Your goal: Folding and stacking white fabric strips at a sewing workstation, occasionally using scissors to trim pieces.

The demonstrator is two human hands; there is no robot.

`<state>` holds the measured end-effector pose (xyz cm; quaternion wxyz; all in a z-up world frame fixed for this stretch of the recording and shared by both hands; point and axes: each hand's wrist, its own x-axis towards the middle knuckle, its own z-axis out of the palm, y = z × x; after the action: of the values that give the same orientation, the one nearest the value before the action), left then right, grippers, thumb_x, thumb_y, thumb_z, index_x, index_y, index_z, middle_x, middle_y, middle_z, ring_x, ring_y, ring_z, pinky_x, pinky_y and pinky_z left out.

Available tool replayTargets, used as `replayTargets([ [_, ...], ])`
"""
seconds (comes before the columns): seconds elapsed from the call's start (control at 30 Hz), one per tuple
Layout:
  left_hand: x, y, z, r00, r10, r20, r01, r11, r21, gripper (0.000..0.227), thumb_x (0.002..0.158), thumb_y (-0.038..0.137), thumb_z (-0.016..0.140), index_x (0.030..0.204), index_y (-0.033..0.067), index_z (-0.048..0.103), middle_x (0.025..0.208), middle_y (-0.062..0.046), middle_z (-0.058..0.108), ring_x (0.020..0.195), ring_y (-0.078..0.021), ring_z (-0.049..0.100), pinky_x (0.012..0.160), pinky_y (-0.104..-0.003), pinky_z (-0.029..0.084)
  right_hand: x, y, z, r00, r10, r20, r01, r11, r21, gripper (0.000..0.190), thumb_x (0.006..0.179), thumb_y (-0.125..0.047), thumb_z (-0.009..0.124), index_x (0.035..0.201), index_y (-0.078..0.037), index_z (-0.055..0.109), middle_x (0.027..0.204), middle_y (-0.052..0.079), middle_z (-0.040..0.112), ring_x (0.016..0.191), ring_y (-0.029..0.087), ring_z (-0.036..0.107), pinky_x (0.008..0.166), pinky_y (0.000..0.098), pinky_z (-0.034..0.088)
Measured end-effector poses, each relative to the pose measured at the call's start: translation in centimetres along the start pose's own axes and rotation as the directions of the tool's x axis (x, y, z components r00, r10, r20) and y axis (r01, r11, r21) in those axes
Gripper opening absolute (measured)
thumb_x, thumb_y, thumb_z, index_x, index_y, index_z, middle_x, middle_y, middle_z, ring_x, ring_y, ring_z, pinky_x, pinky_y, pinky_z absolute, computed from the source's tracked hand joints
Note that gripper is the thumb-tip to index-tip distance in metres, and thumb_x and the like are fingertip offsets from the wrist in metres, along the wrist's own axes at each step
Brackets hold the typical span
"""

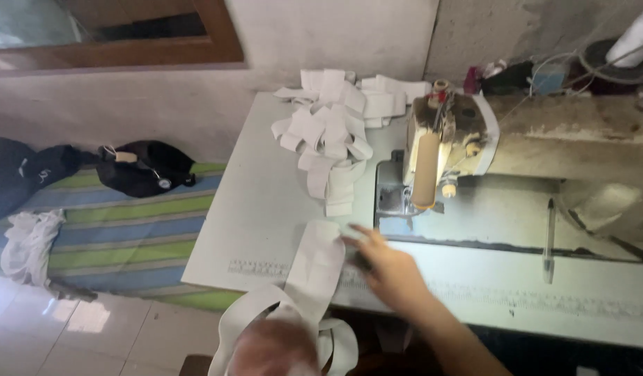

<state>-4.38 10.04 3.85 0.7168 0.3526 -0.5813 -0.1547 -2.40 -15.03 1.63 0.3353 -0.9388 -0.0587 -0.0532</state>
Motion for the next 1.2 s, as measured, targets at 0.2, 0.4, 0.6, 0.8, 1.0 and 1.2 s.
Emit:
replayTargets([
  [0.2,-3.0,-8.5,-3.1,0.491,-0.249,-0.835,0.834,-0.141,0.533,0.059,0.080,0.044,0.084,0.131,0.0262,0.059,0.132,0.003,0.059,0.125,-0.0256,0.051,0.102,-0.047,0.039,1.0,-2.2,1.1,0.970,-0.072,0.234,0.112,0.980,-0.164,0.074,0.088,-0.007,0.058,0.151,-0.040,0.040,0.141,-0.006,0.042,0.065,0.041,0.061,0.056,0.0502,0.050],
  [0.4,-7.0,-8.4,-6.9,0.584,-0.213,-0.783,0.808,0.058,0.586,0.053,0.083,0.037,0.077,0.132,0.0232,0.063,0.130,-0.002,0.065,0.117,-0.0246,0.061,0.097,-0.040,0.048,1.3,2.0,4.6,0.986,-0.078,0.147,0.123,0.939,-0.322,0.025,0.083,-0.007,0.058,0.103,-0.019,0.051,0.095,0.006,0.051,0.065,0.041,0.062,0.050,0.0576,0.043],
  [0.6,-9.5,1.1,-4.9,0.818,0.248,-0.519,0.195,0.730,0.655,0.062,0.093,0.033,0.075,0.135,-0.0072,0.053,0.138,-0.024,0.055,0.131,-0.0364,0.058,0.108,-0.046,0.056,1.7,3.2,3.2,0.988,0.128,0.083,-0.091,0.932,-0.351,0.028,0.096,-0.047,0.060,0.097,-0.020,0.051,0.104,0.002,0.053,0.080,0.038,0.066,0.063,0.0589,0.048],
  [0.8,-1.6,1.5,1.9,0.791,-0.173,-0.587,0.602,0.396,0.694,0.023,0.095,0.023,0.070,0.111,0.0068,0.069,0.110,-0.010,0.069,0.104,-0.0270,0.066,0.092,-0.039,0.054,1.1,3.2,2.0,0.956,0.256,0.144,-0.199,0.924,-0.326,0.032,0.100,-0.049,0.049,0.106,-0.017,0.050,0.107,0.011,0.054,0.086,0.043,0.066,0.068,0.0622,0.048],
  [1.0,-1.0,-8.1,2.3,0.723,-0.179,-0.668,0.663,-0.093,0.743,0.047,0.090,0.043,0.072,0.125,0.0134,0.060,0.127,-0.006,0.062,0.117,-0.0315,0.052,0.098,-0.048,0.037,-0.8,3.3,-3.7,0.944,0.326,-0.043,-0.325,0.907,-0.268,0.034,0.099,-0.047,0.057,0.104,-0.013,0.057,0.113,0.012,0.064,0.095,0.043,0.065,0.080,0.0547,0.047],
  [1.2,0.0,-9.5,1.4,0.670,-0.203,-0.714,0.722,-0.047,0.690,0.031,0.091,0.035,0.069,0.120,0.0215,0.069,0.121,0.001,0.059,0.117,-0.0277,0.048,0.104,-0.047,0.028,-2.6,7.9,-5.7,0.933,0.168,-0.317,-0.297,0.857,-0.421,0.052,0.096,-0.047,0.063,0.133,-0.011,0.067,0.134,0.014,0.063,0.127,0.038,0.050,0.106,0.0558,0.036],
])
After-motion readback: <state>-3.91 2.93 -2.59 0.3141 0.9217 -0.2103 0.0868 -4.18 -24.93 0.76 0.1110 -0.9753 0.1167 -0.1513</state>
